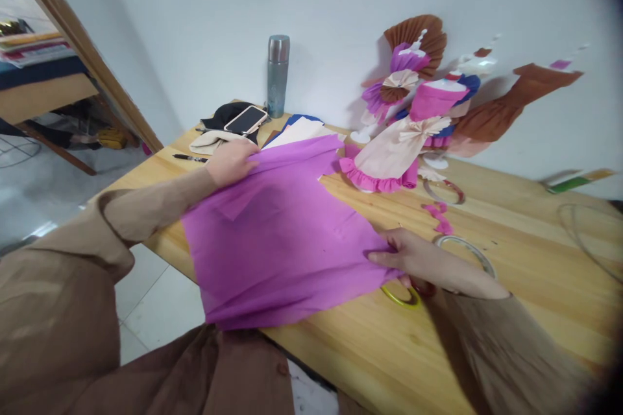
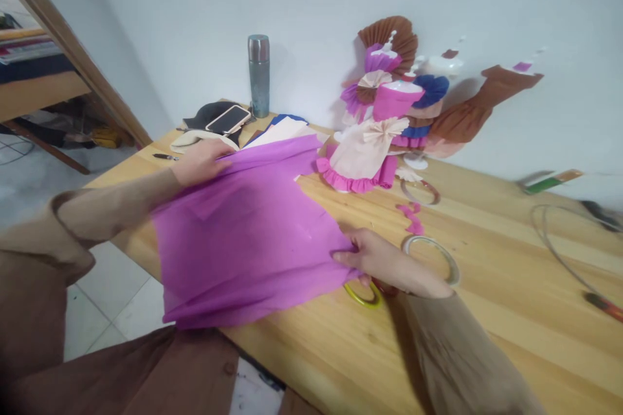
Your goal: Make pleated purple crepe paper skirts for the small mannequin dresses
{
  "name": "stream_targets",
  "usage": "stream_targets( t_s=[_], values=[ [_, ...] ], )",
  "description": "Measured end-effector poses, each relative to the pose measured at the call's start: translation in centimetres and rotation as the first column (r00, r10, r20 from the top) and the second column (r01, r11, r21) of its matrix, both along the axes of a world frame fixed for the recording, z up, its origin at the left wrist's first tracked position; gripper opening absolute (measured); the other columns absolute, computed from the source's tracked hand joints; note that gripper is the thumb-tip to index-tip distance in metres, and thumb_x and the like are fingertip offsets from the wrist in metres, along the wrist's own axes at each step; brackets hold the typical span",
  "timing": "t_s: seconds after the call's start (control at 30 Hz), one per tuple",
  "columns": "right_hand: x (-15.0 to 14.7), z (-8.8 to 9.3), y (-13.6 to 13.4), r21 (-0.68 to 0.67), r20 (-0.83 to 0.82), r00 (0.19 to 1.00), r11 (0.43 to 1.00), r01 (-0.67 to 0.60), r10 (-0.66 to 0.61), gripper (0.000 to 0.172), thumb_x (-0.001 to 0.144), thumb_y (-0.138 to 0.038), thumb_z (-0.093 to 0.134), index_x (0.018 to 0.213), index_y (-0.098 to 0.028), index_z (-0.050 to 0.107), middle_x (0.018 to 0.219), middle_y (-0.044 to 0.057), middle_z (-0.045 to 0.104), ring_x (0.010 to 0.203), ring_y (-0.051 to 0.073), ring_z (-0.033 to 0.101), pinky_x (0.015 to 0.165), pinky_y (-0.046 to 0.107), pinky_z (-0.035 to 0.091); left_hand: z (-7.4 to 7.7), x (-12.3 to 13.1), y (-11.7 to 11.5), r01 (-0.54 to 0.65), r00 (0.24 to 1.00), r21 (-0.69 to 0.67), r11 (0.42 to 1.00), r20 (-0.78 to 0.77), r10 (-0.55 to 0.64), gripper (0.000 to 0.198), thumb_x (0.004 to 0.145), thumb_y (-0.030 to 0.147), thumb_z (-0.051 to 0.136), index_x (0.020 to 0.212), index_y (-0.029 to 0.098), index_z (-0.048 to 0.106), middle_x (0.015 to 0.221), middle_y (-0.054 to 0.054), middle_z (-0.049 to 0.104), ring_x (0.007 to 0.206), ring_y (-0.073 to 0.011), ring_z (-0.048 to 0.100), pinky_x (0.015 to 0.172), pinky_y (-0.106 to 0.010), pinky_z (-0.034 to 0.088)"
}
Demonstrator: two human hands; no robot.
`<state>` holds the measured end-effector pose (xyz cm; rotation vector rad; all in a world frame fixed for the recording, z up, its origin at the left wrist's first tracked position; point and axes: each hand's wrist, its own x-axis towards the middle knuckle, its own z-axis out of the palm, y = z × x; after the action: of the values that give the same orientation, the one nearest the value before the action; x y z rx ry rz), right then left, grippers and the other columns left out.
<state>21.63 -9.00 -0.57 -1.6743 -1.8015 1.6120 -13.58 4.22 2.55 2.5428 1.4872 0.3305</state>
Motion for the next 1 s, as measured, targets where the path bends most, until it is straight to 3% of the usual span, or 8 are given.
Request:
stream_targets(
  t_s=[0.07,0.17,0.27,0.33,0.47,0.63,0.77,1.0],
  values=[
    [-0.3,0.2,0.0,-0.039,0.011,1.000,0.999,0.020,-0.019,0.046,0.064,-0.060,0.075,0.061,-0.020,0.052,0.045,-0.005,0.047,0.036,0.007,0.039,0.033,0.021,0.028,-0.6,2.7,-3.9,0.258,0.966,-0.057,0.964,0.041,-0.256,0.026,0.090,0.026,0.052,0.110,0.017,0.065,0.113,-0.008,0.070,0.103,-0.0203,0.062,0.094,-0.031,0.046],
    [-0.1,0.5,0.1,-0.075,0.052,0.998,0.996,0.042,-0.038,0.052,0.061,-0.067,0.074,0.065,-0.018,0.057,0.047,-0.004,0.051,0.033,0.005,0.038,0.032,0.020,0.026,-1.6,6.9,-10.4,0.650,0.752,-0.147,0.745,-0.019,-0.659,0.028,0.094,0.038,0.052,0.109,0.017,0.064,0.107,-0.010,0.071,0.091,-0.0213,0.067,0.072,-0.030,0.051],
    [1.0,0.6,-0.1,-0.026,0.148,0.985,0.996,0.089,-0.084,0.054,0.065,-0.071,0.068,0.068,-0.018,0.057,0.046,-0.003,0.053,0.034,0.008,0.045,0.034,0.021,0.032,-3.0,9.9,-15.0,0.737,0.629,-0.232,0.634,-0.104,-0.770,0.032,0.087,0.047,0.063,0.097,0.017,0.065,0.094,-0.007,0.071,0.074,-0.0215,0.067,0.050,-0.033,0.044],
    [2.1,0.4,-0.3,0.026,0.180,0.976,0.993,0.118,-0.121,0.053,0.069,-0.071,0.065,0.065,-0.019,0.055,0.043,-0.001,0.053,0.036,0.011,0.051,0.038,0.023,0.039,-4.0,10.9,-16.0,0.751,0.620,-0.207,0.627,-0.105,-0.778,0.035,0.083,0.047,0.066,0.099,0.016,0.065,0.096,-0.009,0.071,0.073,-0.0226,0.067,0.048,-0.035,0.042],
    [3.7,-0.5,-1.3,0.031,0.157,0.976,0.989,0.147,-0.150,0.045,0.071,-0.064,0.066,0.068,-0.019,0.059,0.054,0.001,0.061,0.041,0.013,0.058,0.043,0.025,0.044,-5.2,11.3,-14.1,0.752,0.655,-0.130,0.647,0.026,-0.756,0.021,0.089,0.038,0.061,0.092,0.018,0.064,0.092,-0.007,0.073,0.077,-0.0209,0.068,0.056,-0.032,0.046],
    [4.0,-1.3,-2.7,0.164,0.302,0.953,0.986,-0.019,-0.031,0.025,0.080,-0.045,0.059,0.073,-0.021,0.063,0.052,-0.001,0.061,0.044,0.013,0.055,0.048,0.027,0.040,-4.9,10.5,-8.9,0.584,0.808,0.005,0.812,0.091,-0.582,0.018,0.094,0.023,0.051,0.100,0.016,0.067,0.094,-0.008,0.071,0.089,-0.0205,0.066,0.076,-0.032,0.050],
    [3.3,-1.1,-3.4,0.338,0.473,0.881,0.928,-0.158,-0.022,0.015,0.082,-0.034,0.057,0.074,-0.022,0.063,0.065,0.001,0.068,0.057,0.015,0.059,0.055,0.028,0.040,-4.9,10.1,-6.7,0.433,0.898,0.068,0.899,0.056,-0.437,0.022,0.094,0.024,0.050,0.099,0.013,0.068,0.102,-0.011,0.070,0.101,-0.0239,0.063,0.090,-0.037,0.048],
    [2.9,-1.9,-4.3,0.475,0.520,0.851,0.855,-0.208,-0.081,0.011,0.075,-0.026,0.060,0.085,-0.020,0.059,0.077,0.005,0.065,0.066,0.018,0.058,0.061,0.030,0.041,-7.2,10.4,-8.1,0.550,0.835,0.050,0.834,0.001,-0.551,0.056,0.086,0.054,0.063,0.119,0.009,0.064,0.133,-0.022,0.058,0.118,-0.0355,0.055,0.104,-0.050,0.042]
  ],
)
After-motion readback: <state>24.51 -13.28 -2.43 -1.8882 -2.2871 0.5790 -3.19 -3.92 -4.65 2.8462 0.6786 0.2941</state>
